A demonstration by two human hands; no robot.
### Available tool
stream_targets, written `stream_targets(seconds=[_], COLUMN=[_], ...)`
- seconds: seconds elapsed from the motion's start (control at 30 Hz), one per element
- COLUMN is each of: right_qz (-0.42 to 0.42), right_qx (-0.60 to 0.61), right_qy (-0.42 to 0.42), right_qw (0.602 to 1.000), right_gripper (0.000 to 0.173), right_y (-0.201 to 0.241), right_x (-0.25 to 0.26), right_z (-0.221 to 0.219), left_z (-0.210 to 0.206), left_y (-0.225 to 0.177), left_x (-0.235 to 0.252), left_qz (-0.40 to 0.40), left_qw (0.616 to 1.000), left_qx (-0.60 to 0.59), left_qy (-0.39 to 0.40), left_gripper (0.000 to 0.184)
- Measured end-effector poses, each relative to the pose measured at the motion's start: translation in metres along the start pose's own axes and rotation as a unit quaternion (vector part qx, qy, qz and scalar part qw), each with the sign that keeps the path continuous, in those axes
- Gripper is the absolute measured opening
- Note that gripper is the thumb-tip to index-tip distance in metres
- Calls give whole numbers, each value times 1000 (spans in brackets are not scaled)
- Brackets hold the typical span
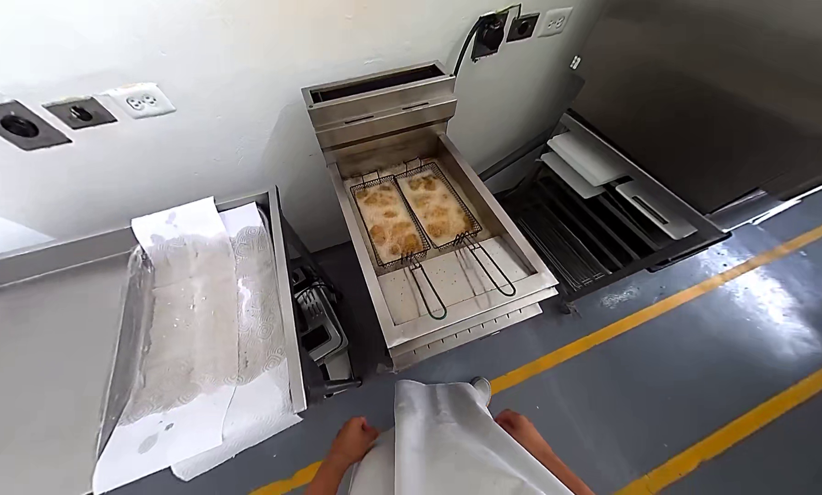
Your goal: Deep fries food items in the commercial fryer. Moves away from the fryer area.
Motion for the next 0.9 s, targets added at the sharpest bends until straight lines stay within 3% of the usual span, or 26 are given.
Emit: stream_targets(seconds=[0.13, 0.4, 0.6, 0.9], right_qz=[-16, -37, -37, -45], right_qx=[-67, -12, -20, -9], right_qy=[20, 18, -1, -11], right_qw=[997, 999, 999, 999], right_gripper=[28, 26, 26, 25], right_y=[-15, -22, -33, -41], right_x=[-9, -17, -18, -26], right_z=[-40, -44, -50, -47], left_z=[6, -6, -5, -1], left_y=[26, 51, 55, 34], left_x=[-5, -36, -33, -22], left_qz=[4, 2, 26, -31], left_qw=[999, 999, 999, 999], left_qx=[-24, 21, 12, 19], left_qy=[-20, -34, -46, -32], left_gripper=[47, 33, 52, 30])
Point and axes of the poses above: each hand's wrist, its own x-axis towards the middle knuckle, its own z-axis out of the back of the hand, y = z × x, the point moved 9 cm from there along x, towards the middle knuckle, and after that the axes turned 13 degrees about -z, right-handed, at the moved point
